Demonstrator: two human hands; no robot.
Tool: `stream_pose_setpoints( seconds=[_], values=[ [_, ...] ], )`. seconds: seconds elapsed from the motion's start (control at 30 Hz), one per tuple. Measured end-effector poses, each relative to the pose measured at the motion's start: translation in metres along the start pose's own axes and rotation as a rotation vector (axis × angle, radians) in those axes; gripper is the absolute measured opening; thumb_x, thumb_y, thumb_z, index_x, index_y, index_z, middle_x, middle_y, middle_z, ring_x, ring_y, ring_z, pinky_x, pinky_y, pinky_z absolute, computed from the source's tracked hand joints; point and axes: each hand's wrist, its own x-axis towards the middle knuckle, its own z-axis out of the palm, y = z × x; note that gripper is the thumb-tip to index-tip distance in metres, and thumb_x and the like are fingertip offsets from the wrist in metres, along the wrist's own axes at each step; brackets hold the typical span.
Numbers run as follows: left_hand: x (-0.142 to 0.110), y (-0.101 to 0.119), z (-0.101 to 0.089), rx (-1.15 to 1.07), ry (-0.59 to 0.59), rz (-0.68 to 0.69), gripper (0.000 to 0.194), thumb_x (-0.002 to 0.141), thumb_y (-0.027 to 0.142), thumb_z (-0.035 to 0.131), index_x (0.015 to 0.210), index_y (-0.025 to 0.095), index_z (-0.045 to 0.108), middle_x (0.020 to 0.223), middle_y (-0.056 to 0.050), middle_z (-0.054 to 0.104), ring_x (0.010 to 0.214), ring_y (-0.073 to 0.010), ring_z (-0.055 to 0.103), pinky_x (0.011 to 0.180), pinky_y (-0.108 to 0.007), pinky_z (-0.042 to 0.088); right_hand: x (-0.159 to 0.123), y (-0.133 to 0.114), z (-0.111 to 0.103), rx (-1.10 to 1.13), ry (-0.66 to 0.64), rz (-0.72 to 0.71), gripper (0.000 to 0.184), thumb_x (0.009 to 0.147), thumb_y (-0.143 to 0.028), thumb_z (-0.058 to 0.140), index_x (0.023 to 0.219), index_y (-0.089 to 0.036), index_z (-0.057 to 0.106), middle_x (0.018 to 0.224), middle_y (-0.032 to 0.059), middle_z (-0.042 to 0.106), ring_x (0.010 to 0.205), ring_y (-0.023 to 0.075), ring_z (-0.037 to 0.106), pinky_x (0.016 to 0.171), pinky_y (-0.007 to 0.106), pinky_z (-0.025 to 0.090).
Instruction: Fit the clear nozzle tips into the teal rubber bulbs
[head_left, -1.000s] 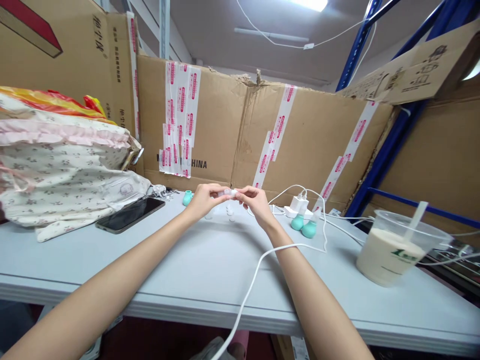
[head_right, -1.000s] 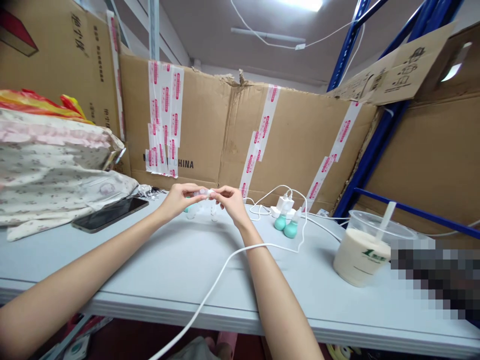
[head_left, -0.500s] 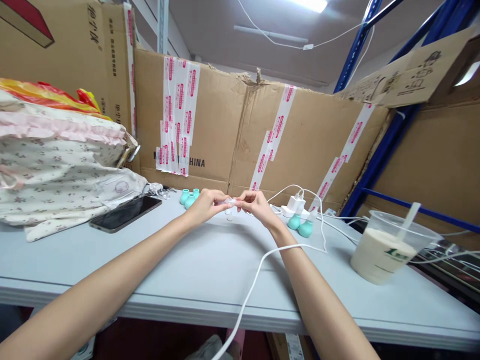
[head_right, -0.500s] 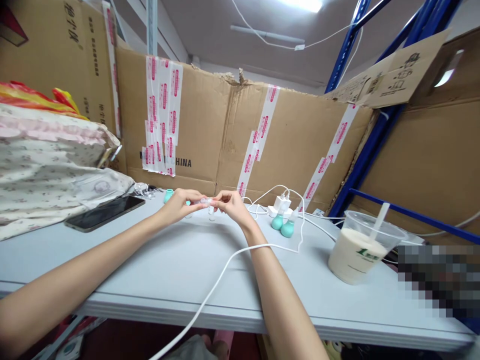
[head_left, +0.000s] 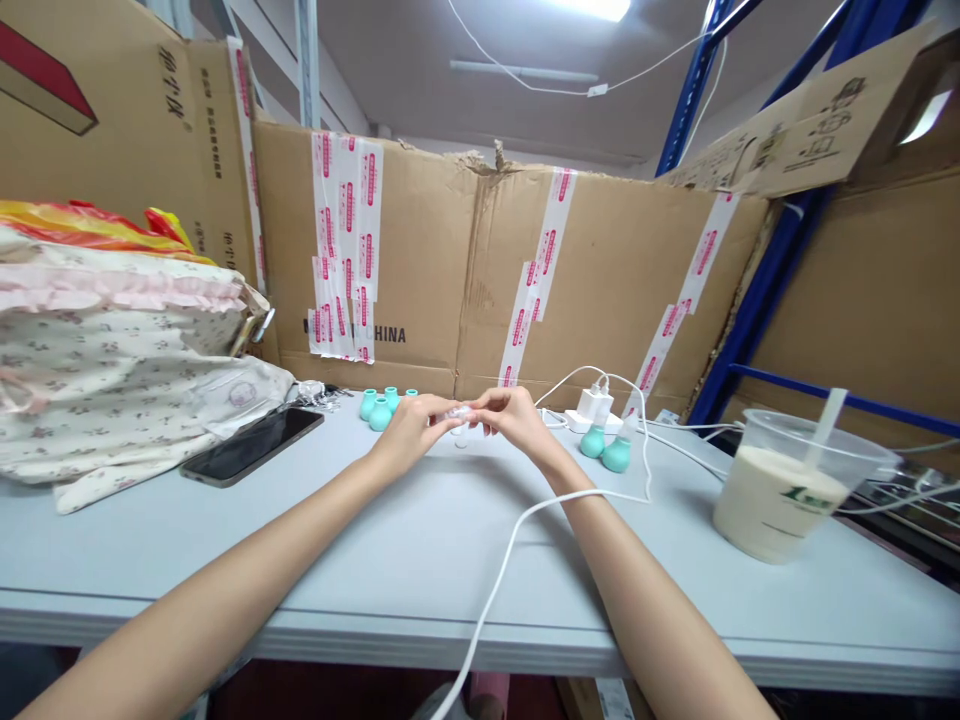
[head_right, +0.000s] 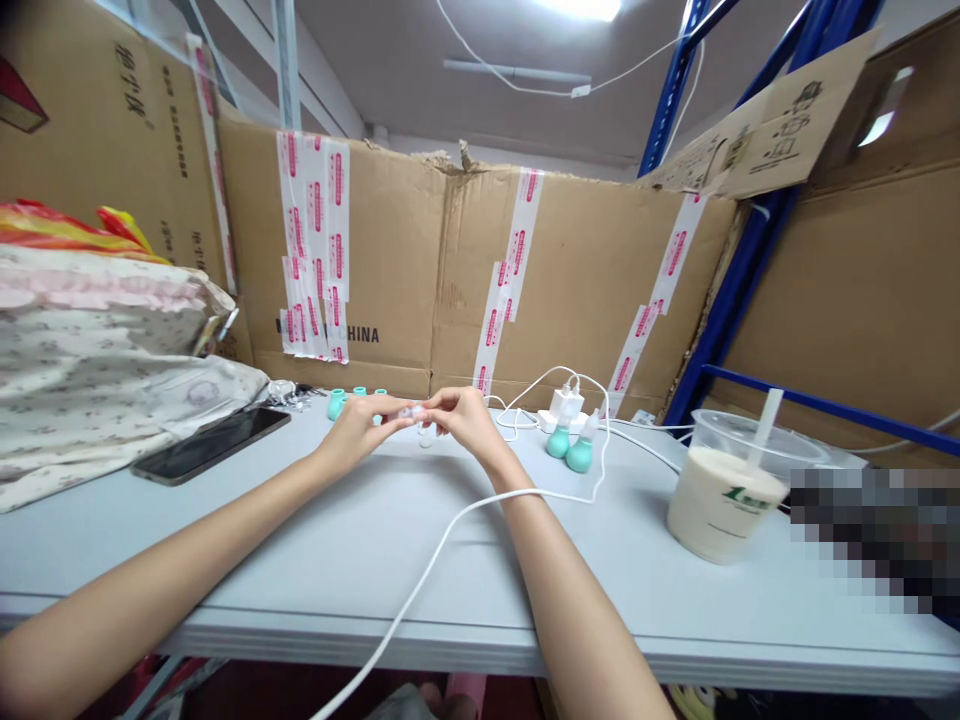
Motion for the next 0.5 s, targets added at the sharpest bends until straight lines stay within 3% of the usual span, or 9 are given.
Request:
stream_pose_setpoints(
  seconds=[0.1, 0.17, 0.3, 0.37, 0.5],
  values=[
    [0.000, -0.003, 0.008, -0.005, 0.153, -0.075, 0.026, 0.079, 0.037, 0.056, 0.094, 0.018, 0.066, 0.080, -0.004, 0.067, 0.065, -0.0145, 0.054, 0.064, -0.026, 0.040, 0.000, -0.004, 0.002, 0.070, 0.028, 0.023, 0.037, 0.063, -0.041, 0.070, 0.088, -0.014, 0.065, 0.064, 0.0031, 0.065, 0.049, 0.0098, 0.056, 0.042, 0.019, 0.043],
    [0.000, -0.006, 0.015, -0.014, 0.143, -0.071, 0.026, 0.079, 0.037, 0.056, 0.096, 0.019, 0.062, 0.084, -0.004, 0.066, 0.068, -0.0151, 0.056, 0.067, -0.026, 0.041, -0.001, -0.003, 0.005, 0.091, -0.007, 0.080, 0.046, 0.065, -0.042, 0.069, 0.102, -0.015, 0.061, 0.068, 0.0035, 0.066, 0.051, 0.0109, 0.059, 0.041, 0.019, 0.045],
    [-0.003, -0.009, 0.022, -0.074, -0.001, -0.064, 0.038, 0.081, 0.034, 0.053, 0.115, 0.021, 0.043, 0.095, -0.005, 0.064, 0.076, -0.0169, 0.060, 0.070, -0.028, 0.044, -0.001, 0.006, 0.012, 0.082, -0.075, 0.149, 0.040, 0.066, -0.043, 0.068, 0.089, -0.011, 0.067, 0.062, 0.0054, 0.065, 0.050, 0.0121, 0.060, 0.041, 0.019, 0.045],
    [-0.003, -0.010, 0.018, -0.036, -0.033, -0.048, 0.050, 0.080, 0.035, 0.054, 0.123, 0.022, 0.032, 0.098, -0.006, 0.064, 0.081, -0.0188, 0.061, 0.072, -0.030, 0.044, -0.001, 0.008, 0.013, 0.089, -0.050, 0.156, 0.038, 0.065, -0.041, 0.069, 0.088, -0.010, 0.068, 0.060, 0.0054, 0.065, 0.049, 0.0119, 0.059, 0.042, 0.019, 0.046],
    [0.005, -0.026, -0.010, 0.239, 0.117, -0.004, 0.058, 0.074, 0.042, 0.060, 0.122, 0.021, 0.033, 0.116, -0.011, 0.056, 0.106, -0.0266, 0.053, 0.093, -0.042, 0.033, 0.000, 0.004, 0.009, 0.146, 0.128, 0.178, 0.035, 0.069, -0.034, 0.066, 0.093, -0.010, 0.067, 0.074, 0.0082, 0.068, 0.052, 0.0105, 0.060, 0.044, 0.018, 0.045]
  ],
)
